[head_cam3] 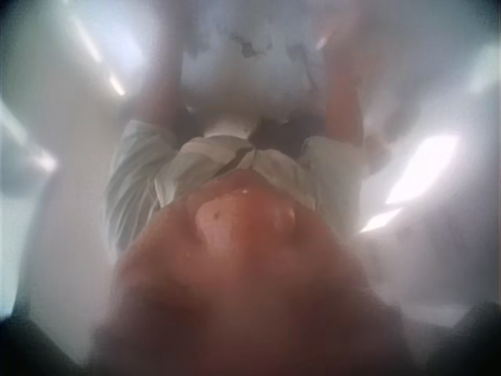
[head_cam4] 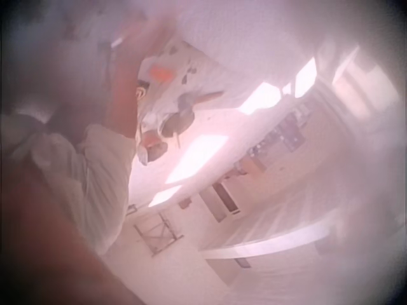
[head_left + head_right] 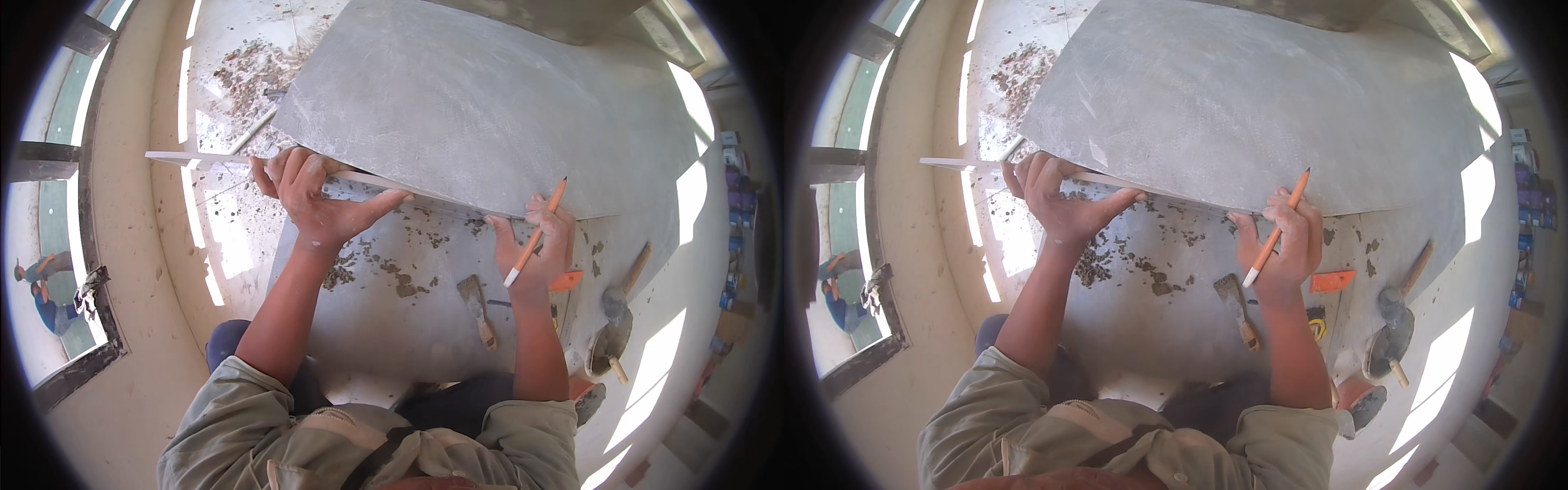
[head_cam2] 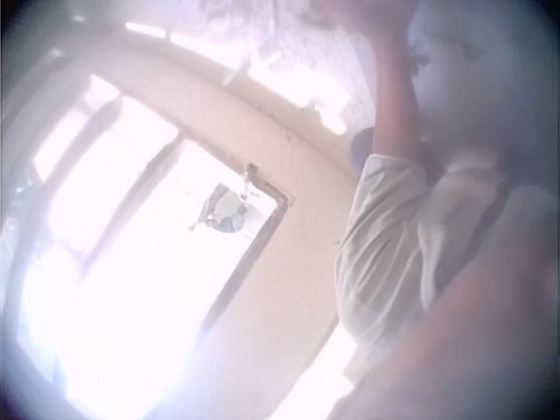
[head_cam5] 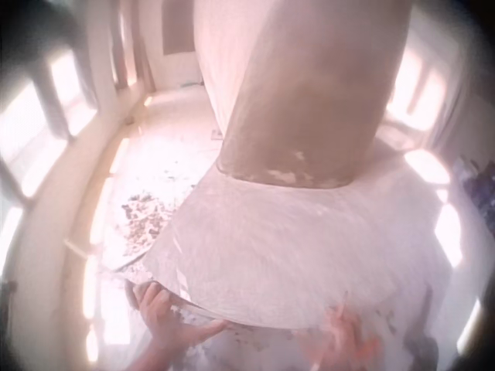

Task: The person cuts a tile with an angle grinder and then fits it onto a curved masonry structure using mortar and a trowel.

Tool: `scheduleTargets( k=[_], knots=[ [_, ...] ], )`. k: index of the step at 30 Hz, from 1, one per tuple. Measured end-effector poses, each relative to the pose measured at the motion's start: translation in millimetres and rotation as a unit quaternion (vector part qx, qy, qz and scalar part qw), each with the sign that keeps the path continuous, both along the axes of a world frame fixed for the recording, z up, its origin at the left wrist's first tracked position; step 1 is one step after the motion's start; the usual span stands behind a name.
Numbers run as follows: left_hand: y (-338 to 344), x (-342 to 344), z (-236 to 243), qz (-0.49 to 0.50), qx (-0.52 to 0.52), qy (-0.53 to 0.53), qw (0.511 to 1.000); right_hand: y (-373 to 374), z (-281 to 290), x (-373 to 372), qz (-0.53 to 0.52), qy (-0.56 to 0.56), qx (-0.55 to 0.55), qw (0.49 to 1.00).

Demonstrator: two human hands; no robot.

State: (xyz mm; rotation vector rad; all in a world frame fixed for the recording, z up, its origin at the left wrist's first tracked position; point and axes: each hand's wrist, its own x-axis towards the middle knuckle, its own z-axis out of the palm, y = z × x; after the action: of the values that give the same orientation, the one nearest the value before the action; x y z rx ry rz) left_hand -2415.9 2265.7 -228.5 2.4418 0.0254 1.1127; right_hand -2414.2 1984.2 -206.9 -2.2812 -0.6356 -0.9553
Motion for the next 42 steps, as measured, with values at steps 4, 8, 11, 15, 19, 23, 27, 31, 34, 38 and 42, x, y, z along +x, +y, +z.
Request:
scheduleTargets(
  k=[4,8,11,15,19,23,27,31,34,38,42],
  knots=[
    [1.3,2.4,-3.6,-0.01,0.018,-0.019,1.0,0.8,-5.5,-0.1,-0.004,0.005,0.0,1.0],
    [2.3,-2.7,-2.6,-0.015,0.02,0.041,0.999,3.0,-3.2,-0.5,-0.017,0.019,-0.009,1.0],
    [-0.1,-3.1,1.2,-0.009,0.032,0.074,0.997,1.2,-4.2,-2.4,-0.01,0.029,-0.007,1.0],
    [1.6,-5.7,0.0,-0.009,0.029,0.11,0.993,0.0,-3.4,-1.7,-0.018,0.019,-0.029,0.999],
    [5.7,-10.1,-8.2,-0.009,0.058,0.11,0.992,1.7,-1.3,-1.0,-0.018,0.019,-0.034,0.999],
    [7.0,-11.8,-9.0,-0.017,0.082,0.118,0.989,-0.4,-2.8,0.3,-0.002,0.025,-0.021,0.999],
    [9.5,-9.4,-13.7,-0.026,0.075,0.061,0.995,-4.7,-3.0,-4.0,-0.003,0.037,-0.048,0.998],
    [5.0,-7.3,-5.3,-0.027,0.074,0.063,0.995,-2.4,-4.5,-4.0,-0.012,0.04,-0.041,0.998],
    [5.0,-8.6,-1.3,-0.037,0.064,0.039,0.997,-0.8,-4.4,-1.4,-0.011,0.022,-0.034,0.999],
    [-2.0,-1.7,-3.3,-0.036,-0.054,-0.052,0.997,5.2,-7.1,0.8,-0.023,-0.004,-0.012,1.0],
    [-4.7,0.2,6.9,-0.048,0.018,-0.034,0.998,2.9,-11.4,-1.1,-0.03,-0.002,-0.017,0.999]
  ],
)
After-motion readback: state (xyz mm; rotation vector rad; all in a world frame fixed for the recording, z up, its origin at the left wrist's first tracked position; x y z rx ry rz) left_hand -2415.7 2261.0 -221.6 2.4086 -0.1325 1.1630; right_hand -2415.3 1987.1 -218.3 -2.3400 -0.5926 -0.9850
